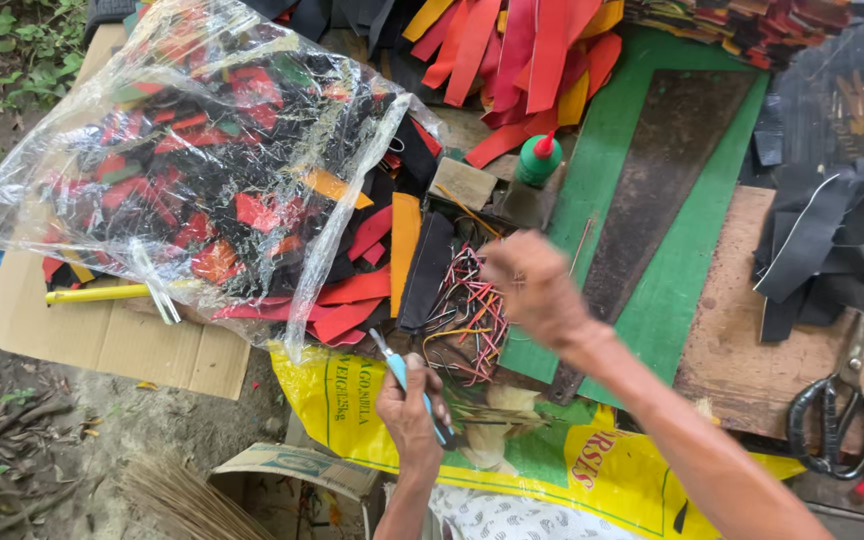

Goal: The person uses a utility knife and a metal ruler to cut strips of colored rubber material on a green work surface. They repeatedly measure, cut, and trim pieces of red, black, and yellow rubber, placing the finished strips into a plastic bag.

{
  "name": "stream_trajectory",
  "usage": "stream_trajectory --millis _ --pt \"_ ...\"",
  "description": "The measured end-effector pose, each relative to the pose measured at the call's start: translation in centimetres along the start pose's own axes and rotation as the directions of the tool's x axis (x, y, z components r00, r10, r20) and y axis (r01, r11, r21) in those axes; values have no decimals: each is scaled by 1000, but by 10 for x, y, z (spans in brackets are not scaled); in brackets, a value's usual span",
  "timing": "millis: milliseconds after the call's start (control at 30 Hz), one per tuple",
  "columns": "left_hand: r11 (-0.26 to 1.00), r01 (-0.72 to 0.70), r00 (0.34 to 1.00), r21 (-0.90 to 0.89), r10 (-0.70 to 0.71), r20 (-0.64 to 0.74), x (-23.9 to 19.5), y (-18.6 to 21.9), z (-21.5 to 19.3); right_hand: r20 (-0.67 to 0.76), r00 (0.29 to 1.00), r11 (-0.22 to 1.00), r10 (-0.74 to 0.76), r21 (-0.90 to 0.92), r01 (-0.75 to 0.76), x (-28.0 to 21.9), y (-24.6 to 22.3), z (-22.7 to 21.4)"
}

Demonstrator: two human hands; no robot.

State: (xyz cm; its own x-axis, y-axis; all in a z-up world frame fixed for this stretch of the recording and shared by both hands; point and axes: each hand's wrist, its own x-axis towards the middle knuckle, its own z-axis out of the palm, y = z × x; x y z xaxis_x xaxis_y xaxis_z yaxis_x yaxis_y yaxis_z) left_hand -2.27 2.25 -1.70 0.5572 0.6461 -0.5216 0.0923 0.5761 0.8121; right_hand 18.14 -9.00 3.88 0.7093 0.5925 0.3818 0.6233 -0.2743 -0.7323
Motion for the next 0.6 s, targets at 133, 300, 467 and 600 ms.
stream_trajectory --millis 133,300,467,600 --pt "994 -106 992 -39 103 -78 11 7 -7 176 978 993 -111 -23 117 -15 -24 65" --pt "990 -125 987 -61 118 -107 19 17 -10 166 984 996 -67 -53 77 -14 -39 82" --pt "992 -127 988 7 127 -86 17 19 -4 -4 996 995 -92 -31 92 -14 -39 52" --pt "997 -72 997 -19 71 -27 9 18 2 -228 973 998 37 -39 -47 -33 -43 -18"
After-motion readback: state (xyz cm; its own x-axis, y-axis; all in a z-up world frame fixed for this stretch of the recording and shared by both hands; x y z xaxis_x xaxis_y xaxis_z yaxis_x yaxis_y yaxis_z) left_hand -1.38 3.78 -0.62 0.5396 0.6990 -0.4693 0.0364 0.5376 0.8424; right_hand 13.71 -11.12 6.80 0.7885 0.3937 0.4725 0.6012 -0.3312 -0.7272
